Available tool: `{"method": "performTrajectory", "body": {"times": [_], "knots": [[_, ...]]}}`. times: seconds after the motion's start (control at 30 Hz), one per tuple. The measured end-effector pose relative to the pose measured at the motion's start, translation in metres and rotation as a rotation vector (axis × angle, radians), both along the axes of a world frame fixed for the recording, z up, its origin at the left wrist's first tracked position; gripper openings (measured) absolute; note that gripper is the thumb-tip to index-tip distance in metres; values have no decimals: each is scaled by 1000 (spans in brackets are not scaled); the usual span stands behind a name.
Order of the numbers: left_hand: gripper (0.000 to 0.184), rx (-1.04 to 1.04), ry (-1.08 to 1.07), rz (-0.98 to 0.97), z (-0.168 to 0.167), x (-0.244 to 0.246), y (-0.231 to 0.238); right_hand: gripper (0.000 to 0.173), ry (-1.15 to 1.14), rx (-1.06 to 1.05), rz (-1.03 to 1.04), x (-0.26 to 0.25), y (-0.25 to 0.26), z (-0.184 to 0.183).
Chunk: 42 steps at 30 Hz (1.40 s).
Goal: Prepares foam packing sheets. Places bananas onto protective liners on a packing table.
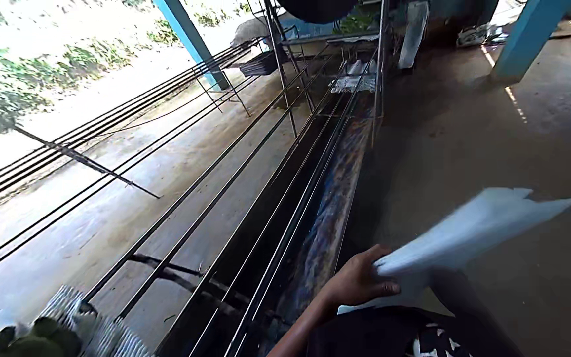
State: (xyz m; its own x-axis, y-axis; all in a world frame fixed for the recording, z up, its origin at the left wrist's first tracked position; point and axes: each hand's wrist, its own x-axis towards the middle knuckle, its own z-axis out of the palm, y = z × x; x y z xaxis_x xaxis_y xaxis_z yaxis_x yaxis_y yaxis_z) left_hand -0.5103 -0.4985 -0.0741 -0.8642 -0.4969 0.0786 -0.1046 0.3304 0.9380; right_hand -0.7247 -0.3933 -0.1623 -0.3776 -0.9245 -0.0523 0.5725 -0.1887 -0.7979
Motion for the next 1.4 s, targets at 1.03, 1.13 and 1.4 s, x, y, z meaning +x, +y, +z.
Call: {"method": "performTrajectory", "body": {"times": [1.03,1.13,1.4], "knots": [[24,595,216,431,-62,-191,-486,42,221,164,59,-227,-564,30],[23,735,290,677,-61,-228,-518,28,162,255,80,-248,-619,34],[25,961,413,988,-67,-274,-575,16,-12,241,119,-290,-699,22]]}}
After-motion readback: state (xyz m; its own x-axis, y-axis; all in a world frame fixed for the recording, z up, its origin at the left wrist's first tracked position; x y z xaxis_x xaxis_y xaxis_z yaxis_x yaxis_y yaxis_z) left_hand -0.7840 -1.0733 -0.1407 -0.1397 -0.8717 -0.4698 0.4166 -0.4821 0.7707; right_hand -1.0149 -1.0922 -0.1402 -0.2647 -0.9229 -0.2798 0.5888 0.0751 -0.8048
